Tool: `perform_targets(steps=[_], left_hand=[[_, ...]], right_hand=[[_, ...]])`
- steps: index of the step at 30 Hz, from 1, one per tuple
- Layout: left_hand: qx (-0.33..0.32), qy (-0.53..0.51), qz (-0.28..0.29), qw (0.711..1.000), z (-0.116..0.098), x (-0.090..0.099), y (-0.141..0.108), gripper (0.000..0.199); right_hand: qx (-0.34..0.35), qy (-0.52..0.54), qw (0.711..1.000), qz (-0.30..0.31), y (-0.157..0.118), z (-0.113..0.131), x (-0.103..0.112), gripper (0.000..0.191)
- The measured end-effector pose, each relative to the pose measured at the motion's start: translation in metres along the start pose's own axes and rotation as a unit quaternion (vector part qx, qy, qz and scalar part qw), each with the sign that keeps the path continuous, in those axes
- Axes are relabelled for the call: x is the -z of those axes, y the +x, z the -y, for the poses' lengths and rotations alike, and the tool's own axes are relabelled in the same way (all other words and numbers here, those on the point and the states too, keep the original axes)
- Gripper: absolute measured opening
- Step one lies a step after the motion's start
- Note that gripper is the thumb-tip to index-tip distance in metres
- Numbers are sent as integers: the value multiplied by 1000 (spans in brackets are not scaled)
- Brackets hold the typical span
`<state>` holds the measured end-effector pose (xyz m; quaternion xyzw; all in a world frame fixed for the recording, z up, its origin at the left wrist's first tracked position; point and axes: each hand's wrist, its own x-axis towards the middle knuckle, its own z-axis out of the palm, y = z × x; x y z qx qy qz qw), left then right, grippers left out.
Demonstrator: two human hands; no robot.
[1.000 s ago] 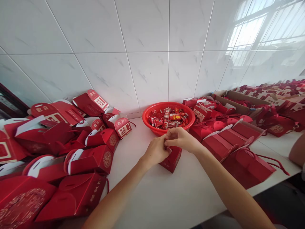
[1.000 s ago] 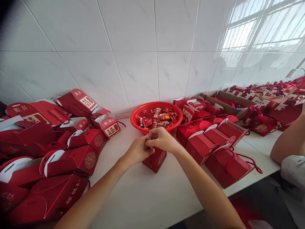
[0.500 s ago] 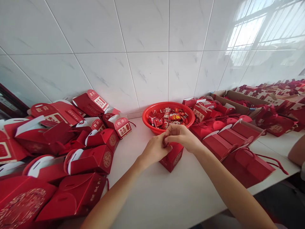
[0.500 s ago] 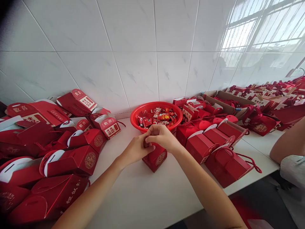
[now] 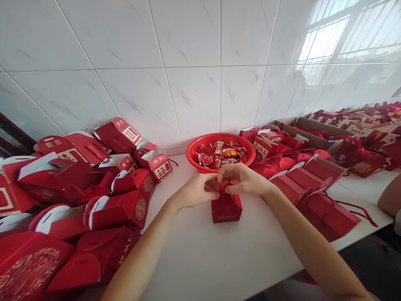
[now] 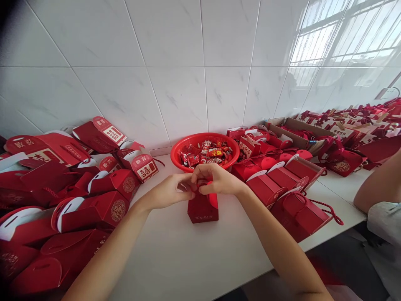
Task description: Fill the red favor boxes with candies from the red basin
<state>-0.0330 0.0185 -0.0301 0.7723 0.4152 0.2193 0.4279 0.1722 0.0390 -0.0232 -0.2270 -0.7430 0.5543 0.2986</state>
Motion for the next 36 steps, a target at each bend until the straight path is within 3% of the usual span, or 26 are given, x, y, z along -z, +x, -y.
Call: perform_targets(steps=[3, 10, 17, 36], left_hand=[[-7, 40, -48, 998, 7, -7, 5, 26], [20, 74, -45, 996, 15, -17, 11, 45], [49, 80, -44, 995, 15, -17, 12, 58], [70, 122, -50, 989, 16, -19, 14, 52]], right_hand=[[15, -69, 997, -24, -6, -5, 5, 22], [-7, -192, 974, -117, -19, -27, 6, 11], [-14, -180, 978, -102, -27, -41, 2, 11], [-21, -114, 988, -99, -30, -52, 5, 8]])
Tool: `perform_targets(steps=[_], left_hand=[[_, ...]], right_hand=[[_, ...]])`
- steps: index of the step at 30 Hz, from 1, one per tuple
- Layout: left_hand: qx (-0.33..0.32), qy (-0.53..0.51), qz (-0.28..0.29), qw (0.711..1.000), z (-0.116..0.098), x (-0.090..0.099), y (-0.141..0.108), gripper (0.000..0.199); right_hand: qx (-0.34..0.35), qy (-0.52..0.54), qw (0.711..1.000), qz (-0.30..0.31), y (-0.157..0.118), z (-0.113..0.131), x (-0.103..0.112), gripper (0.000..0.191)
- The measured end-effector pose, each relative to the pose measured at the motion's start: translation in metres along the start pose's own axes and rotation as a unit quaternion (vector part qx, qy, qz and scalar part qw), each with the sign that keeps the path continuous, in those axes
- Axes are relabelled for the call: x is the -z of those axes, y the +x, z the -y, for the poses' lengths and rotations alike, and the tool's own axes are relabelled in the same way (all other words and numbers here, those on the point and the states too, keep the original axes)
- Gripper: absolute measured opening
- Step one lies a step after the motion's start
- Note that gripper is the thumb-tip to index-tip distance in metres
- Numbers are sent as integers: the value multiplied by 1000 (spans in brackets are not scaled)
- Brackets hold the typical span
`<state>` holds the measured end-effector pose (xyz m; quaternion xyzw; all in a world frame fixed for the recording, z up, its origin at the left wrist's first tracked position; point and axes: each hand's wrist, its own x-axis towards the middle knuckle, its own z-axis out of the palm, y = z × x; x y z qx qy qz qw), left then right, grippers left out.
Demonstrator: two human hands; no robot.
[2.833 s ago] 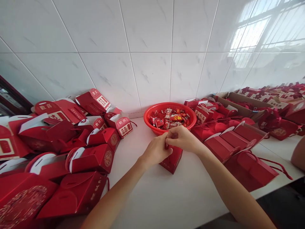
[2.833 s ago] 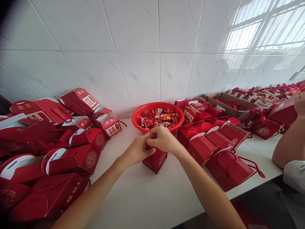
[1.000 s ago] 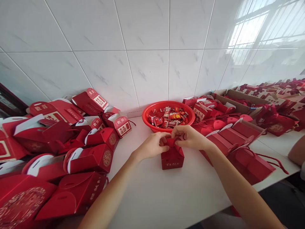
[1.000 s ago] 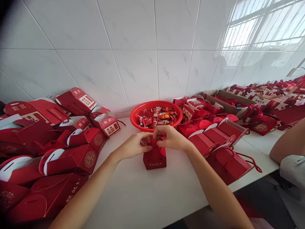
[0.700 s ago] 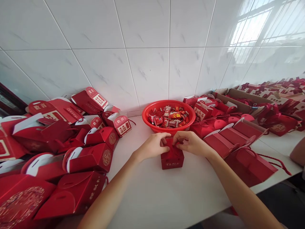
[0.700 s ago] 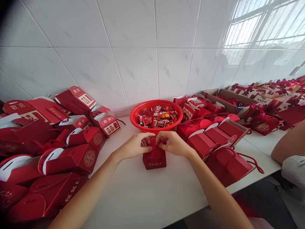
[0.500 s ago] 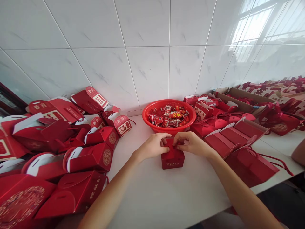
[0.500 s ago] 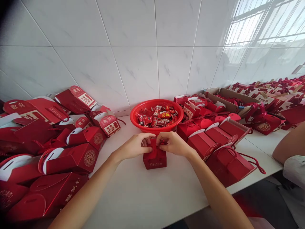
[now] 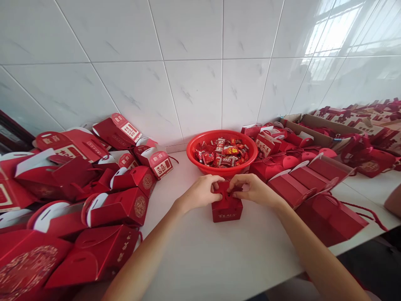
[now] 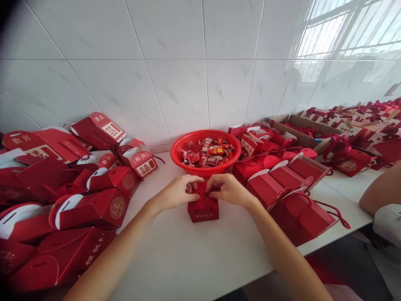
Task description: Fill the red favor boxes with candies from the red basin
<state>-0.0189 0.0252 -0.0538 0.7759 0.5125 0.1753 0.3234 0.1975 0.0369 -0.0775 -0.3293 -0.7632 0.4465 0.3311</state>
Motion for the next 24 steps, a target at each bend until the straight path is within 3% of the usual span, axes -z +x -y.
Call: perform_targets(steps=[9, 15, 20, 24], left_hand=[[-35, -19, -5, 999, -2, -2, 0, 40], [-61, -67, 3, 996, -2, 1, -2, 18], [-66, -104, 14, 992, -1, 6, -3, 22], [-73, -100, -9, 992, -1, 10, -5, 16]], right_hand=[[23, -34, 999, -18, 3, 8, -3, 14], [48, -38, 998, -34, 11, 27, -7, 17], [66, -38, 996, -35, 21, 36, -9, 17], [81, -65, 993, -50, 27, 41, -8, 17]])
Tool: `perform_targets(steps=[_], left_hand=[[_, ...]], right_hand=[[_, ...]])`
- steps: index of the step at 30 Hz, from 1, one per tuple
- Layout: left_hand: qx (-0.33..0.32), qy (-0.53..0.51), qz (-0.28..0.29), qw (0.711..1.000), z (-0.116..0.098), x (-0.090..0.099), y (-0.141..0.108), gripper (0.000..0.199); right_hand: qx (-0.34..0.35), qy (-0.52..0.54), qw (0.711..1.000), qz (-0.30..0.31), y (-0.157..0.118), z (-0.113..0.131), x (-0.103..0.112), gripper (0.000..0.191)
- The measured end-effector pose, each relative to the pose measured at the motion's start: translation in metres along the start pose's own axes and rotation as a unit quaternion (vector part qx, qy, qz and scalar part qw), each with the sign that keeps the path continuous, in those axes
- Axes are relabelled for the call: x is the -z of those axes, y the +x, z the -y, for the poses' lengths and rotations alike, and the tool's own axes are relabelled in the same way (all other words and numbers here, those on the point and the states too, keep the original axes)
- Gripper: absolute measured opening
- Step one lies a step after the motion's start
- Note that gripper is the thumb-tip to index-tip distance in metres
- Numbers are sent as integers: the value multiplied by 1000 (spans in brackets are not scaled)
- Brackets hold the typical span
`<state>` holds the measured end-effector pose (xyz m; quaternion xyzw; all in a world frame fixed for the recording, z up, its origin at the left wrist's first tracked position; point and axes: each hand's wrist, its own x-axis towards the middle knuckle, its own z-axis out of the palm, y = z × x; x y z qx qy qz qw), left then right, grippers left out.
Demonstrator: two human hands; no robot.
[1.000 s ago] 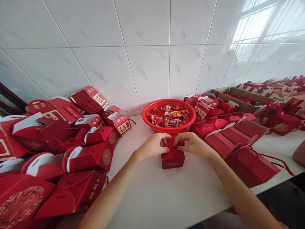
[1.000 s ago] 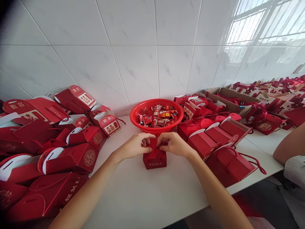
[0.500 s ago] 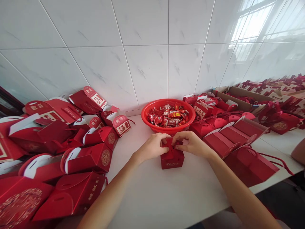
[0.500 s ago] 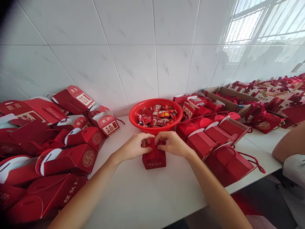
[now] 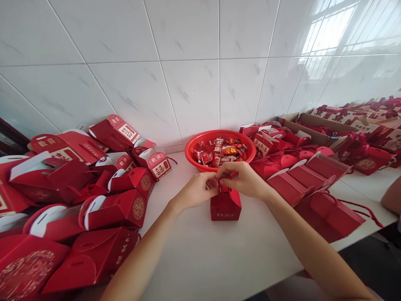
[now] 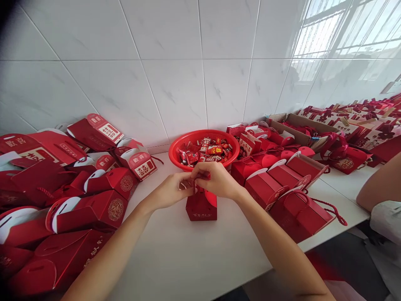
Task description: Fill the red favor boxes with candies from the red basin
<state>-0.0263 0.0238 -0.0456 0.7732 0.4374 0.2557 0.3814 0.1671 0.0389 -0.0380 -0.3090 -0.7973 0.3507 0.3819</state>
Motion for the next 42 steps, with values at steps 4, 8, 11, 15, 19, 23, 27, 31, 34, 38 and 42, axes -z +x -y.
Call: perform_targets(steps=[4, 8, 11, 15, 19, 23, 27, 31, 34, 38, 42], left_hand=[[-6, -12, -18, 1000, -3, 5, 0, 20], [23, -78, -60, 995, -9, 10, -1, 31], [26, -108, -75, 991, -13, 12, -2, 35], [-14, -70, -69, 995, -11, 11, -4, 50], [-63, 11, -39, 997, -5, 10, -7, 81], [-53, 44, 19, 997, -8, 10, -10, 106], [-61, 19, 74, 995, -12, 9, -11, 106], [-49, 36, 82, 995, -10, 9, -9, 95], [-50, 38, 83, 995, -5, 8, -7, 98], [-45, 29, 109, 993, 1, 8, -3, 102], [1, 21, 131, 991, 6, 9, 0, 98]], right_hand=[[7, -17, 1000, -17, 6, 7, 4, 14], [-46, 56, 996, -50, 12, 15, 10, 8], [-92, 96, 989, -60, 14, 21, 14, 11], [-109, 99, 988, -47, 16, 28, 18, 11], [-110, 110, 988, 25, 18, 37, 23, 16], [-94, 118, 983, 100, 19, 47, 28, 22], [-43, 58, 988, 134, 19, 50, 28, 24], [9, -118, 985, 129, 15, 45, 23, 30], [38, -254, 961, 98, 12, 40, 17, 28], [61, -307, 945, 101, 8, 32, 13, 19], [58, -251, 960, 112, 7, 24, 14, 20]])
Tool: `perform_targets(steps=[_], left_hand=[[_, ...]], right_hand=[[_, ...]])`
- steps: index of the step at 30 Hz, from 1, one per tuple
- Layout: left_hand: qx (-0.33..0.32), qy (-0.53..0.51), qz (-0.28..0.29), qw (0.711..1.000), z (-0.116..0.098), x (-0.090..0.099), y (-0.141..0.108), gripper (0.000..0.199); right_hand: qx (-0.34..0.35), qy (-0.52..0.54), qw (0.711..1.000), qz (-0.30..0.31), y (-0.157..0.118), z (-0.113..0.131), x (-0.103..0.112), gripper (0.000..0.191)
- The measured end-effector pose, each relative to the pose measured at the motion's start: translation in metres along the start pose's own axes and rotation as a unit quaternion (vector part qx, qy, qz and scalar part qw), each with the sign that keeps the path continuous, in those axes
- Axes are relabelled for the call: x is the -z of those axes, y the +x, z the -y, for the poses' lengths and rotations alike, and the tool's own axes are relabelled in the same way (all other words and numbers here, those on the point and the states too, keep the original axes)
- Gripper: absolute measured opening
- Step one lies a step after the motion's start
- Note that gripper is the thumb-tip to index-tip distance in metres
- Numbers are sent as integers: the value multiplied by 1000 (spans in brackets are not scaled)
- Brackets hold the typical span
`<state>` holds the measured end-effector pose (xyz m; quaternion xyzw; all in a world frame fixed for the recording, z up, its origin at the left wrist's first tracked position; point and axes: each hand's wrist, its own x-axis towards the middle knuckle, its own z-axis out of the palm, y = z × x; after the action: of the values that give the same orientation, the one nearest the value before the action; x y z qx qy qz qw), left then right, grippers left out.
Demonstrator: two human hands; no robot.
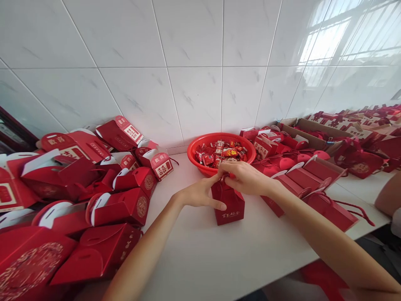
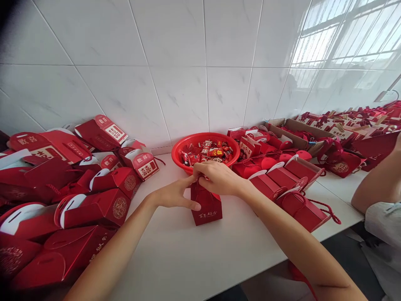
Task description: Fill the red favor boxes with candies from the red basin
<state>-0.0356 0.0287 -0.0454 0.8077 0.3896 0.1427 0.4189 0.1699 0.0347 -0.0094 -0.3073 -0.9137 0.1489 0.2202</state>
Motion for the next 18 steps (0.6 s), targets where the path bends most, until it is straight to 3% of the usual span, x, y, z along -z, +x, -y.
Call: perform_targets(steps=[3, 8, 18], left_hand=[[-3, -6, 12, 1000, 5, 1, 1, 91], [-36, -48, 24, 998, 16, 0, 6, 53], [-26, -38, 13, 999, 26, -8, 14, 38]], right_hand=[[6, 40, 999, -12, 0, -4, 0, 22], [18, 81, 996, -19, -2, -5, 1, 23], [17, 129, 991, -14, -9, -5, 1, 16]])
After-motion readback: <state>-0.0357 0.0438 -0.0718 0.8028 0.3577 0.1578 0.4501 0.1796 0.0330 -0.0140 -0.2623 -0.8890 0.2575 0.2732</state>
